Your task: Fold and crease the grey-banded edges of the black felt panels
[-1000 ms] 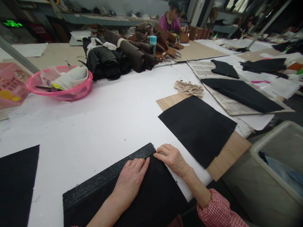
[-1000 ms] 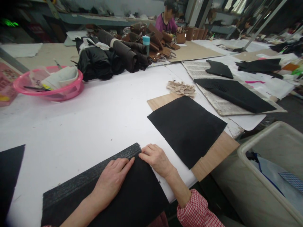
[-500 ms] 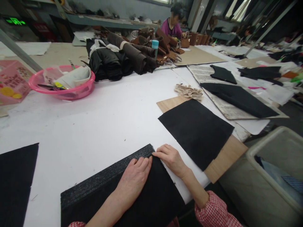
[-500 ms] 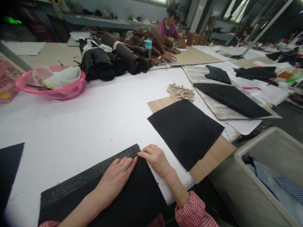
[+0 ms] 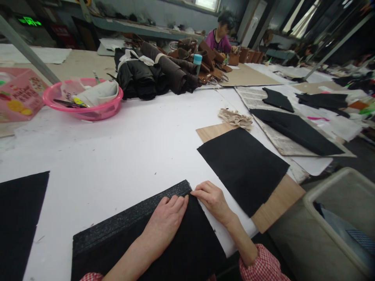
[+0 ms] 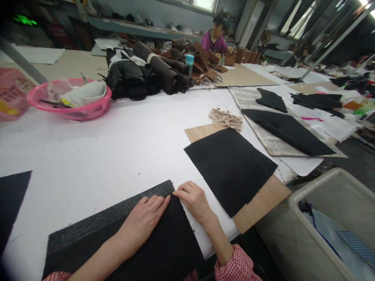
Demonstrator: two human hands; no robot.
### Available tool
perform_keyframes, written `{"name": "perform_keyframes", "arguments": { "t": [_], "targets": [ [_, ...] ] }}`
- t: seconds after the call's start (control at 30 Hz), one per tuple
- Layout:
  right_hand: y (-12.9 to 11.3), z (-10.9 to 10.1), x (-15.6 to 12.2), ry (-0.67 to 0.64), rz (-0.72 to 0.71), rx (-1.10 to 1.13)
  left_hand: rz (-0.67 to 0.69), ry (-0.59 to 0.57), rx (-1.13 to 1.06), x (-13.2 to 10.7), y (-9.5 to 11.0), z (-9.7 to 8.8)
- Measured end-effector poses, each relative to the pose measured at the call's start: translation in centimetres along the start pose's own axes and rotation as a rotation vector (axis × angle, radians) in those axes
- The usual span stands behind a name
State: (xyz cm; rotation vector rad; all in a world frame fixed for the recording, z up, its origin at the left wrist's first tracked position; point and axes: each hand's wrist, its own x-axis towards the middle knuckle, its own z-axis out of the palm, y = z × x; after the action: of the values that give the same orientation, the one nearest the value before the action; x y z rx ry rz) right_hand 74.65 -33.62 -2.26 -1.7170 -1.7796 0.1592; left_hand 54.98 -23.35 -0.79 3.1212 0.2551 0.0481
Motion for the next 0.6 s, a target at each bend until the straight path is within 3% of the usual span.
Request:
{"name": "perform_keyframes", "arguments": {
  "t": [0.4,0.6],
  "targets": [
    [-0.14,-0.09,-0.19,-0.071,-0.039,-0.108,0.001,-0.009,0.020,0.33,-0.01,0.16],
    [-0.08,-0.30,-0.25,-0.054,-0.013,-0.031,-0.008,-0.017,0.009,0.45,-0.09,0.24]
  ]
}}
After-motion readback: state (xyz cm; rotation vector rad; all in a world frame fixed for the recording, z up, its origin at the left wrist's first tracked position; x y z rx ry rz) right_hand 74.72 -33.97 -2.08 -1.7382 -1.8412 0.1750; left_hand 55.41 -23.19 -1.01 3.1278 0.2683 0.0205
